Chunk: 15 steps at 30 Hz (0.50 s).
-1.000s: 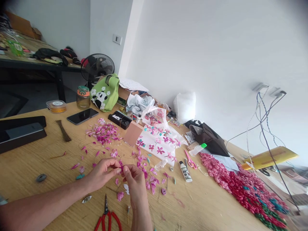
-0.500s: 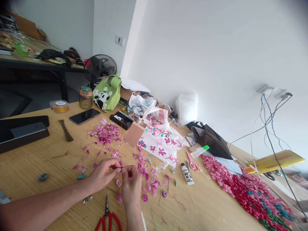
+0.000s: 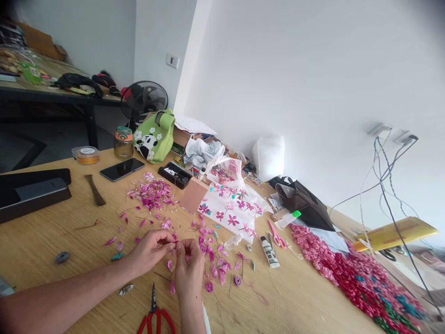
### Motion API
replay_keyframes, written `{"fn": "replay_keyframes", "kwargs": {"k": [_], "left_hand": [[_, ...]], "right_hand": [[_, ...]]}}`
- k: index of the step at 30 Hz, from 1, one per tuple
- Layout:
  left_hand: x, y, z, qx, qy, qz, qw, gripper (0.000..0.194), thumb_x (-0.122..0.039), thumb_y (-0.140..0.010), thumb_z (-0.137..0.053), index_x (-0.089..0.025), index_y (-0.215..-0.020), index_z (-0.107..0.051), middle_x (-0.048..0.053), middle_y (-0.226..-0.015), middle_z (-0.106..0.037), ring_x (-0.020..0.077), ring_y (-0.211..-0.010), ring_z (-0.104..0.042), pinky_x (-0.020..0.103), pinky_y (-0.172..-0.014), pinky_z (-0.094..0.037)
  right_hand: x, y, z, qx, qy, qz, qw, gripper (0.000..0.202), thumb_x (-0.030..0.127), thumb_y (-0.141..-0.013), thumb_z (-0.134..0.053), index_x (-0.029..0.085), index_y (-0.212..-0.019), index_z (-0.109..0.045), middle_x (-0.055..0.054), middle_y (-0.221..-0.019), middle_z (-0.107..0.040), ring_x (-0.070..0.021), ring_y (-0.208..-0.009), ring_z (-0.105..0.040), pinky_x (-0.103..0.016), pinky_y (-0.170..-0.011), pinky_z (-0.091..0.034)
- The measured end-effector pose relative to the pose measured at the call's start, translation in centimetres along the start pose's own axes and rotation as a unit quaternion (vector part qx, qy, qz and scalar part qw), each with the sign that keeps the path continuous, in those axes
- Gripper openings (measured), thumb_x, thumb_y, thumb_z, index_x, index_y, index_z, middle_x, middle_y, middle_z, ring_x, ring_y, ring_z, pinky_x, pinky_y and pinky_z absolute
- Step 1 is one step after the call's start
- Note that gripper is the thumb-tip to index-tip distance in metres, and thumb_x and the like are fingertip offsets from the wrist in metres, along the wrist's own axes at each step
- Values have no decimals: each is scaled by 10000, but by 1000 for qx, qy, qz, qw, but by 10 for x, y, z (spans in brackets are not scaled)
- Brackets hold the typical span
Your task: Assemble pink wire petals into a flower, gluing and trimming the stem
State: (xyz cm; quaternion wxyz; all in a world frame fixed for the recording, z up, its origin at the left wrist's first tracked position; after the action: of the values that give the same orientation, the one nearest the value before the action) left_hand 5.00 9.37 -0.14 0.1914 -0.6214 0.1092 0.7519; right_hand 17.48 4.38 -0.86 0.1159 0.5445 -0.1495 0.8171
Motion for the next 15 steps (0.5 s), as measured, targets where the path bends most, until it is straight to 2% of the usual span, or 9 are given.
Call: {"fn": "replay_keyframes", "kwargs": {"k": [3,7,11,15], "left_hand": [[4,-2,-1,25,55,15,998,231,-337,-784,-531,-145,-708,-633,32,-680,-641,187,-688,-591,272,-651,-446],[6,-5,-2,20,91,35,995,287,-385,-810,-510,-144,-711,-630,13,-657,-622,179,-681,-575,268,-637,-434],[6,-6,-3,45,138,37,989,207,-318,-756,-551,-143,-796,-654,44,-761,-684,211,-801,-621,313,-753,-475],[9,-6,-3,54,151,32,987,206,-258,-736,-555,-134,-871,-650,66,-789,-703,227,-839,-644,338,-765,-493]], "right_hand": [[-3,-3,4,20,-63,-24,998,313,465,-815,-571,174,-702,-557,-3,-636,-528,-141,-605,-447,-256,-566,-344],[-7,-6,8,32,-160,-61,985,354,507,-771,-625,175,-680,-544,23,-612,-469,-122,-587,-397,-246,-565,-323],[-9,-6,7,40,-221,-81,971,360,510,-739,-664,169,-679,-569,18,-615,-498,-123,-591,-414,-246,-576,-332],[-13,-7,7,39,-242,-92,965,326,464,-733,-687,172,-664,-561,28,-606,-477,-114,-580,-395,-244,-570,-324]]}}
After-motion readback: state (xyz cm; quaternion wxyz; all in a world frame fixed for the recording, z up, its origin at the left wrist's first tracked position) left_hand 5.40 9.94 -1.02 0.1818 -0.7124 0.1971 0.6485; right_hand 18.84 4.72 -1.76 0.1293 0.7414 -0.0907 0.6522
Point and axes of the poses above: each hand's wrist, its own y-axis away from the middle knuckle, its own z-axis out of the back of the hand, x = y × z, the point moved 1 cm from there along -y, towards the middle knuckle
